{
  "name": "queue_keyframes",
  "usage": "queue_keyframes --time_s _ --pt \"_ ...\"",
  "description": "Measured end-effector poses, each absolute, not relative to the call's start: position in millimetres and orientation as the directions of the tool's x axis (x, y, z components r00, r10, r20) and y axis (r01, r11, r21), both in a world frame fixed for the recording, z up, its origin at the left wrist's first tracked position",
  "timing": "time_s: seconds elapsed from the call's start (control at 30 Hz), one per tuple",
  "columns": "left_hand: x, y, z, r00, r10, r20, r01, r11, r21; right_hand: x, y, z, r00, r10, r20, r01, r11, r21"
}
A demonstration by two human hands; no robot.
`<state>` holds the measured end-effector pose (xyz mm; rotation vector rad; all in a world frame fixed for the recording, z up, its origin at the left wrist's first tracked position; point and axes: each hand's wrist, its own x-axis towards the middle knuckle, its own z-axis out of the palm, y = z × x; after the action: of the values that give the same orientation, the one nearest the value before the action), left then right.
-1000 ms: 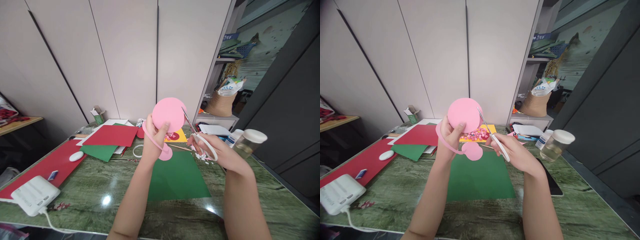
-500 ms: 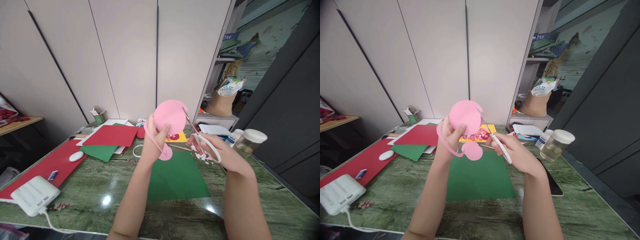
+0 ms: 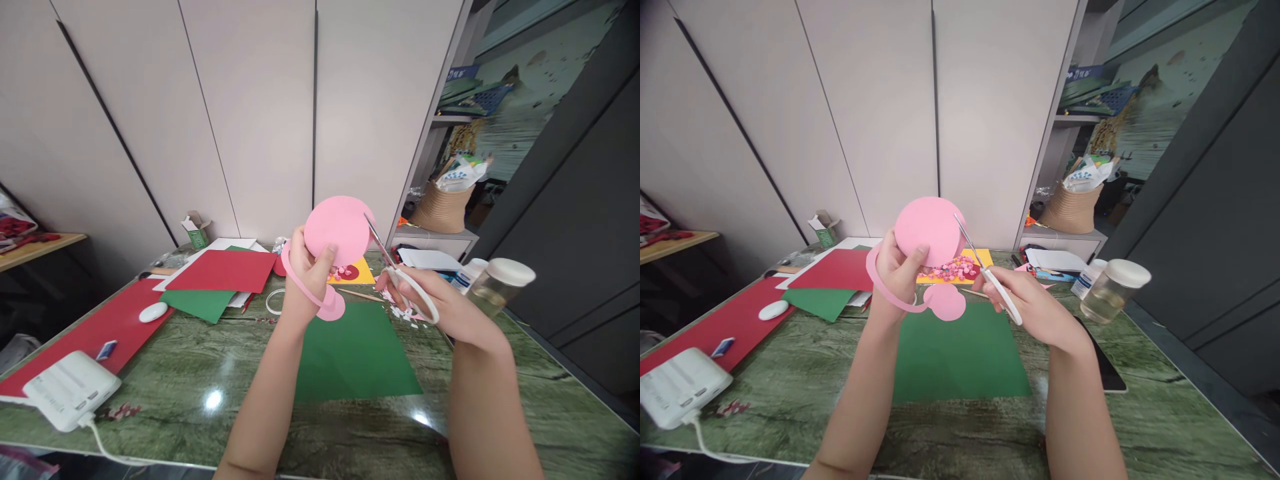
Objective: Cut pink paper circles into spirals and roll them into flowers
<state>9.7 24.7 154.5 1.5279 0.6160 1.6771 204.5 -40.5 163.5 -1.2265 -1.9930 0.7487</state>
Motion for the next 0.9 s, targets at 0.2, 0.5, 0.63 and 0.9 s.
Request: queue_keyframes --time_s 0.2,0.5,0.63,0.9 --pt "10.1 25.1 153.5 0.021 0.812 0.584 -0.274 -0.557 0.784 205.6 -39.9 162.1 -0.329 0.916 0.230 0.543 0.383 -0.747" --pt "7.8 21.0 155.8 0.043 0.789 0.612 -0.165 -0.599 0.784 206.6 -40.6 161.0 -0.333 0.907 0.258 0.537 0.407 -0.739" --pt "6.1 20.7 156.1 0.070 0.791 0.608 -0.164 -0.592 0.789 206.6 -40.1 161.4 -0.329 0.907 0.262 0.534 0.408 -0.741" --pt "6.7 23.0 154.7 0.039 0.793 0.608 -0.181 -0.593 0.785 205.3 -40.4 162.3 -0.328 0.910 0.254 0.532 0.400 -0.746"
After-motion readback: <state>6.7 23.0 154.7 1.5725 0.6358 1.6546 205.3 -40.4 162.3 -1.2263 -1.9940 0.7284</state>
